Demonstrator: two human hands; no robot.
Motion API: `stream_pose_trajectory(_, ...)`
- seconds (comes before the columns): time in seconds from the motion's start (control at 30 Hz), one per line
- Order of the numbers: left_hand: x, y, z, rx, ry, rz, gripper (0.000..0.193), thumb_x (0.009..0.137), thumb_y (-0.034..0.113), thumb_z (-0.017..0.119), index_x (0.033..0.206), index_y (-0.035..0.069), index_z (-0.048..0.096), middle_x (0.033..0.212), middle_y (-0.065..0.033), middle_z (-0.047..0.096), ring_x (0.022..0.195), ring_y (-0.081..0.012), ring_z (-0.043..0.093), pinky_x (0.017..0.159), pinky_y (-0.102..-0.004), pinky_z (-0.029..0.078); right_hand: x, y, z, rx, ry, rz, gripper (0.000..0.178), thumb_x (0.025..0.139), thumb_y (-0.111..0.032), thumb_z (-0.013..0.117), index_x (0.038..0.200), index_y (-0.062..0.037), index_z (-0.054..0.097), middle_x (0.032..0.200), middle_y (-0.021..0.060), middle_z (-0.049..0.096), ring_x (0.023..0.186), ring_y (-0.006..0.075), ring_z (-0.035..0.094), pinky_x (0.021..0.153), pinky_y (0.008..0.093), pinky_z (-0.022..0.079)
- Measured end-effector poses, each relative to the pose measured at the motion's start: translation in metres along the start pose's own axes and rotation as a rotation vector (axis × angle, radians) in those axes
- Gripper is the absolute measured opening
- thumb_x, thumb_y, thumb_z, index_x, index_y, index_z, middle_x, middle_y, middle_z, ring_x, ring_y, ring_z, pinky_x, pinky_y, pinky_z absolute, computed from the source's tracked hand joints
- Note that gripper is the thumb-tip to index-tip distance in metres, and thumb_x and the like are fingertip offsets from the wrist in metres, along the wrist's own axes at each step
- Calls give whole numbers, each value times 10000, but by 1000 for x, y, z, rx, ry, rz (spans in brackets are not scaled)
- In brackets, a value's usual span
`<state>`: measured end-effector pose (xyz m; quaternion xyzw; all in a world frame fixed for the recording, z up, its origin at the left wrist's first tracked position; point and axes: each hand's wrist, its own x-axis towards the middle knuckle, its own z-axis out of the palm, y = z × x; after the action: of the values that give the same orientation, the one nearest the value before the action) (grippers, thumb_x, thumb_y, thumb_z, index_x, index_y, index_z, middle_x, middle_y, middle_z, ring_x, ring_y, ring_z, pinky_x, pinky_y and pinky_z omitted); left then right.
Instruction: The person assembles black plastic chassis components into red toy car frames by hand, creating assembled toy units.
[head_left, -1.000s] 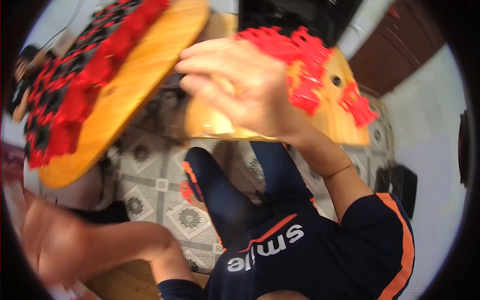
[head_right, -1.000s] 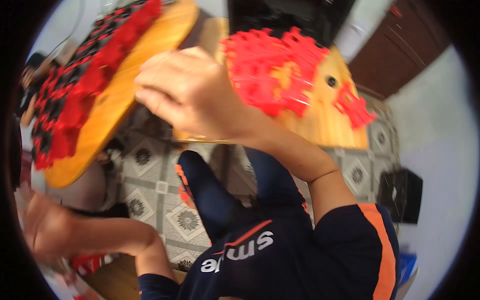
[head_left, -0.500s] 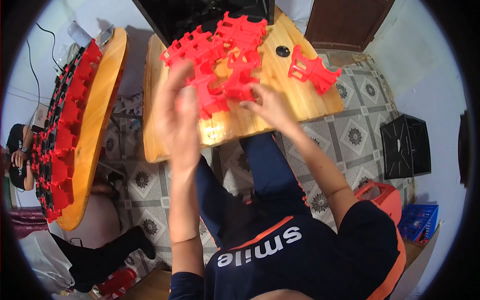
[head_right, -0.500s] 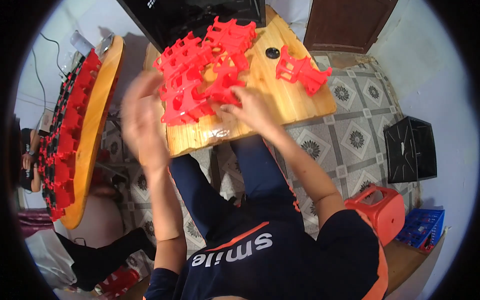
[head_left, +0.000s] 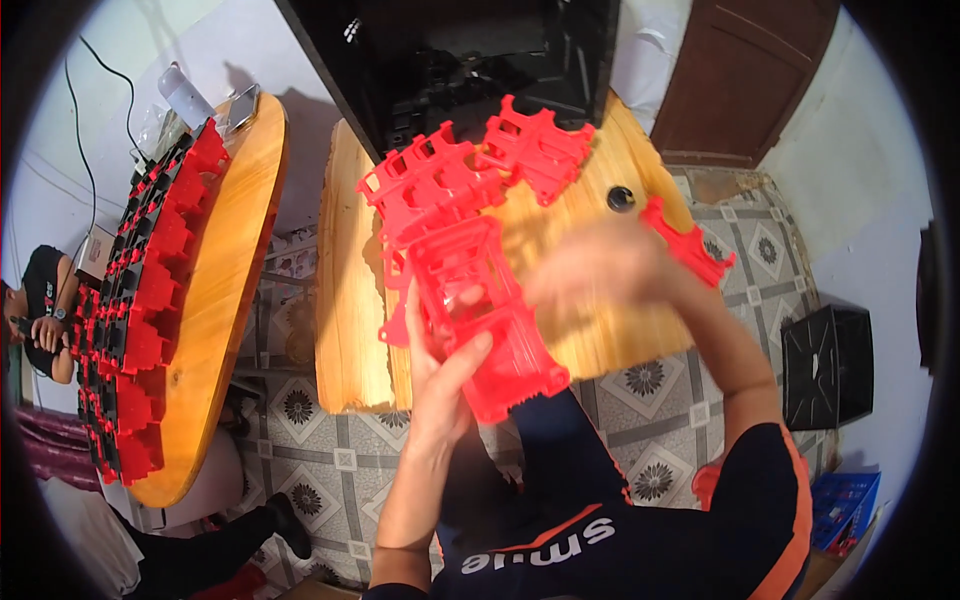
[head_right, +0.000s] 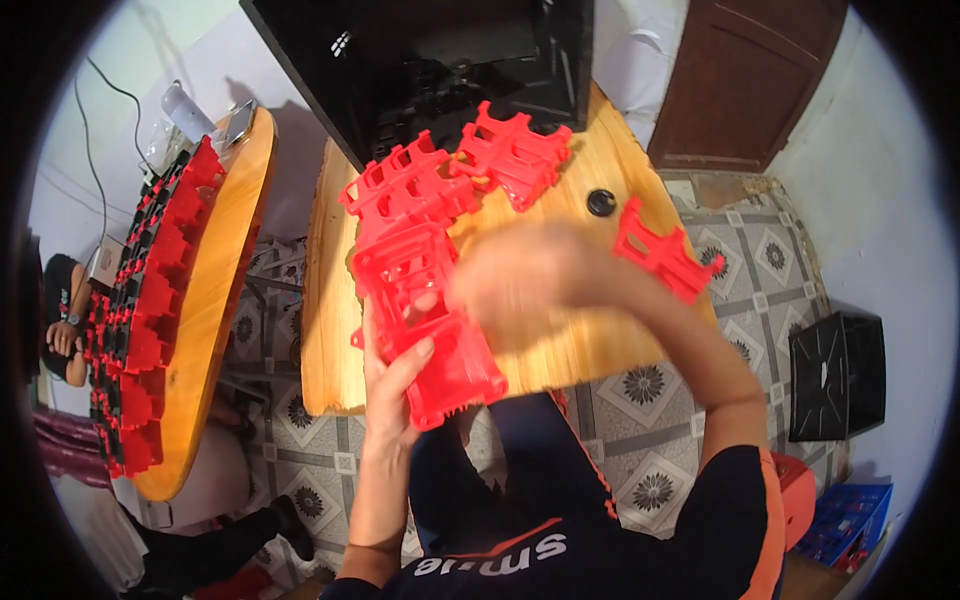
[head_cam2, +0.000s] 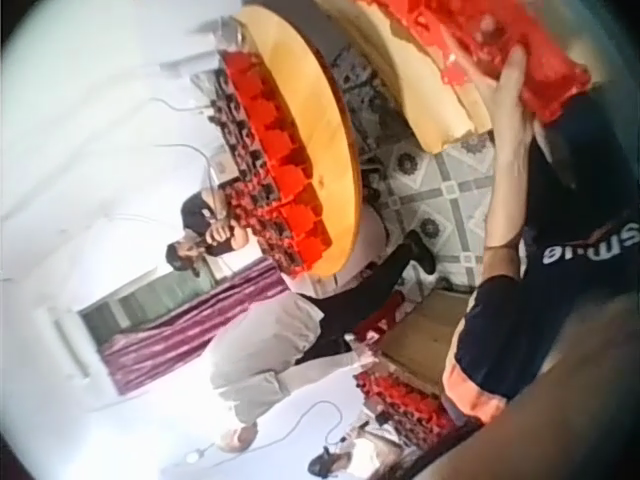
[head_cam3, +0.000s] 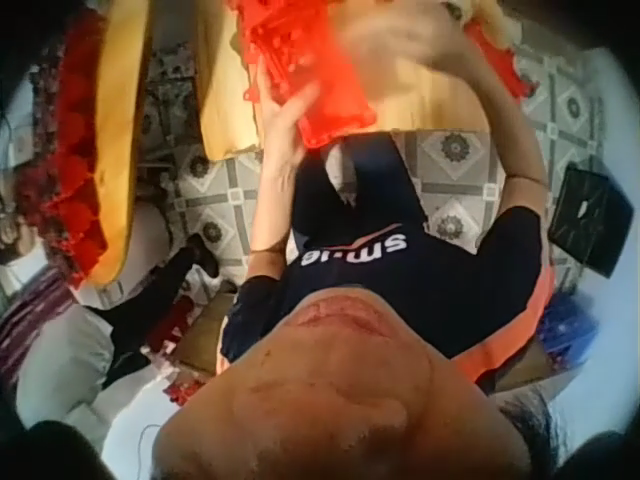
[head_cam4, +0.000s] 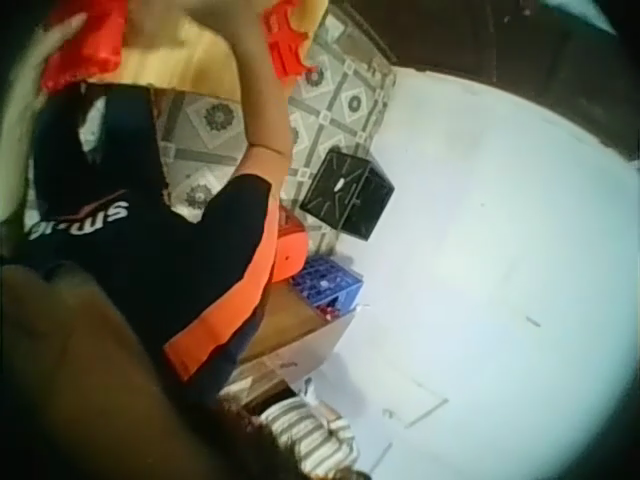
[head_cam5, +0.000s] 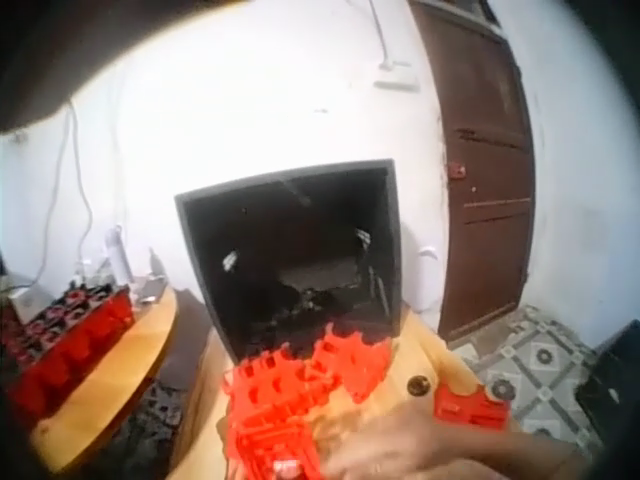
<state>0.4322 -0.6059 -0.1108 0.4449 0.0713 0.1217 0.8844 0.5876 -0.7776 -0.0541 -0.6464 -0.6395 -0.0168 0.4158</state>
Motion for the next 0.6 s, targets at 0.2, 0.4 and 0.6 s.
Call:
stream_pose_trajectory(0.2, 16, 7, -44, -71, -5, 38, 939, 817, 330, 742, 1512, 127, 144, 1420, -182, 403, 1113, -290, 581, 918, -407, 525, 165, 280, -58, -788, -132, 417, 392, 830, -109, 672, 1211, -50, 596, 1146, 161, 635, 1038, 291, 622, 898, 379, 488)
stream_pose_trajectory(0.4, 38, -4, -60, -136, 7, 191, 997, 774, 435, 728, 1513, 127, 135, 1424, -189, 397, 1100, -291, 589, 900, -405, 535, 200, 397, -43, -704, -578, 656, 797, 636, -120, 853, 1352, -151, 505, 1263, 190, 565, 1216, 387, 511, 993, 459, 443)
stream_pose_trajectory(0.6, 32, 8, -63, -211, 8, 258, 1064, 730, 540, 714, 1515, 126, 126, 1427, -195, 392, 1087, -291, 596, 882, -402, 545, 199, 298, -62, -861, -151, 371, 479, 664, -266, 752, 1071, -53, 616, 1087, 219, 631, 1016, 359, 619, 806, 422, 514)
